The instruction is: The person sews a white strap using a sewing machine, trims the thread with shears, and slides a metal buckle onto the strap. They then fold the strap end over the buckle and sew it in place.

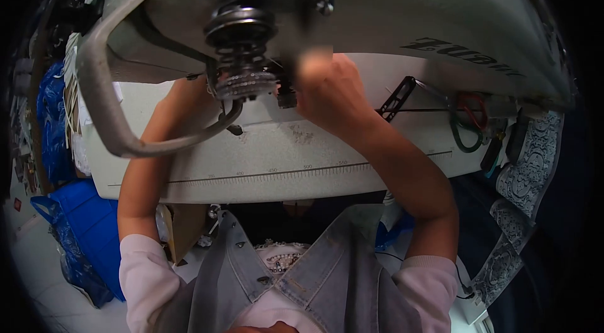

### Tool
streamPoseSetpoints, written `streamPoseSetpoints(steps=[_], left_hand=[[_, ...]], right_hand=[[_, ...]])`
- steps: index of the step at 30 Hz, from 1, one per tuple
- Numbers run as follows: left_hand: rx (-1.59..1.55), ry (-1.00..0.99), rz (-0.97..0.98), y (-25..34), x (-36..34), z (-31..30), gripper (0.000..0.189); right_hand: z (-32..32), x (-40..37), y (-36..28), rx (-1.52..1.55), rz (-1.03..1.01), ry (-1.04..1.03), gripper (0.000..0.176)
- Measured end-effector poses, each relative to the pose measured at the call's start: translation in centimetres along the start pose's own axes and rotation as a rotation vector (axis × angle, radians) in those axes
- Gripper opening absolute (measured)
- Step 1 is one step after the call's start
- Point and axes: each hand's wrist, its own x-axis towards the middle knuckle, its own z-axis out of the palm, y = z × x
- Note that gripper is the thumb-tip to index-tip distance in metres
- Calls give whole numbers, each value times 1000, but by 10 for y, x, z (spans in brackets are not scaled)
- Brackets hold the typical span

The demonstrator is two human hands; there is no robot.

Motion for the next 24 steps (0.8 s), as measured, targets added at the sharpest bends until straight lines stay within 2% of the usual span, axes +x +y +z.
streamPoseSetpoints(steps=[1,4,7,11,13,15,19,21,24], left_hand=[[49,61,63,-1,-4,5,15],[175,130,6,5,-9,15,16],[149,148,-24,2,-11,19,19],[-21,136,-65,3,-16,17,19],[-93,127,-108,3,-16,17,19],[-177,131,-130,0,-16,17,21],[-78,153,-40,1,-13,15,21],[-192,135,-154,2,-12,15,19],[-213,195,-169,2,-13,15,20]], right_hand=[[2,1,-2,12,-5,12,7],[25,2,11,146,47,22,6],[23,3,14,140,18,39,7],[26,5,18,198,21,25,4],[24,6,16,213,46,92,5],[23,6,15,201,92,39,7],[28,3,20,222,143,2,8],[28,1,19,226,174,-13,6],[29,3,22,248,183,-13,5]])
